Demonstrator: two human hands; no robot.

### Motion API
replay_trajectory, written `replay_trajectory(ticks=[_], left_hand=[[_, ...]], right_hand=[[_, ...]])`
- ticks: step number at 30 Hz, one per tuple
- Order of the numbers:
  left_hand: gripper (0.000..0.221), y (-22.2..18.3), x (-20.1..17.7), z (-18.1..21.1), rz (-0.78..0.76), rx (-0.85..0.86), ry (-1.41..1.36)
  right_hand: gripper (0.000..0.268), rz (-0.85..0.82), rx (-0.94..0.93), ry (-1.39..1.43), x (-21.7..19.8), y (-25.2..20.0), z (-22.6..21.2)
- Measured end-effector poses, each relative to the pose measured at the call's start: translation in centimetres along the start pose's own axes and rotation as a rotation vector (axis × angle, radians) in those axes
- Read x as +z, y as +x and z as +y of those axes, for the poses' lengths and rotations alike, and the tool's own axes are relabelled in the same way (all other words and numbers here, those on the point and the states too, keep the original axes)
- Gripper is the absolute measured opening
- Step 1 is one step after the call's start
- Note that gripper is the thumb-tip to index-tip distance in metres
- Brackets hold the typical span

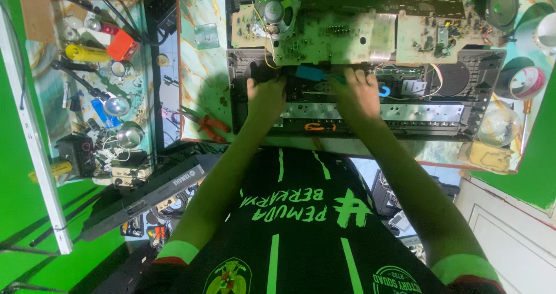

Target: The person repairs an electronic keyboard by using a screwdriver to remove and replace screws on internal circuit boards, manipulates ribbon cables and electronic components by hand, and uses a blue plastic pry tool to adjust parts inside the device.

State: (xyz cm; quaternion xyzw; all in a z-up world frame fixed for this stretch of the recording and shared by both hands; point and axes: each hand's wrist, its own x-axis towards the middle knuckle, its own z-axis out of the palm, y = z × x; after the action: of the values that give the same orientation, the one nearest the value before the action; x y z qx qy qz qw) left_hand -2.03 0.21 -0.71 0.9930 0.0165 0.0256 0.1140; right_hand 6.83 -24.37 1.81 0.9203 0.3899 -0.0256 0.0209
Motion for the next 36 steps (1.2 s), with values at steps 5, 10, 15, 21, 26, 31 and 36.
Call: replay_trajectory(ticks=[5,10,15,21,26,31,36], left_hand=[[0.032,0.2,-0.3,0.2,-0.208,-0.086,-0.012],[0.035,0.2,-0.2,0.2,-0.135,-0.076,-0.030],[0.034,0.3,-0.2,0.1,-0.146,-0.062,-0.009],[0.032,0.5,-0.1,-0.1,-0.079,-0.031,-0.006],[0.045,0.2,-0.3,0.2,-0.038,-0.028,-0.039],[0.028,0.3,-0.4,0.1,-0.178,-0.069,0.023],[0.031,0.4,-0.3,0.1,-0.091,-0.030,0.053]], right_hand=[[0.054,0.042,-0.090,-0.038,0.2,1.9,-1.6],[0.053,0.026,-0.026,0.037,-0.3,0.7,0.2],[0.047,-0.006,-0.034,0.057,-0.1,2.0,-1.9],[0.052,-0.067,-0.036,-0.010,-0.5,1.2,-0.5],[0.052,0.025,-0.089,0.034,0.1,1.7,-2.2],[0.053,0.220,-0.122,-0.096,0.2,2.0,-1.4],[0.039,0.060,-0.054,0.120,0.1,1.1,-0.8]])
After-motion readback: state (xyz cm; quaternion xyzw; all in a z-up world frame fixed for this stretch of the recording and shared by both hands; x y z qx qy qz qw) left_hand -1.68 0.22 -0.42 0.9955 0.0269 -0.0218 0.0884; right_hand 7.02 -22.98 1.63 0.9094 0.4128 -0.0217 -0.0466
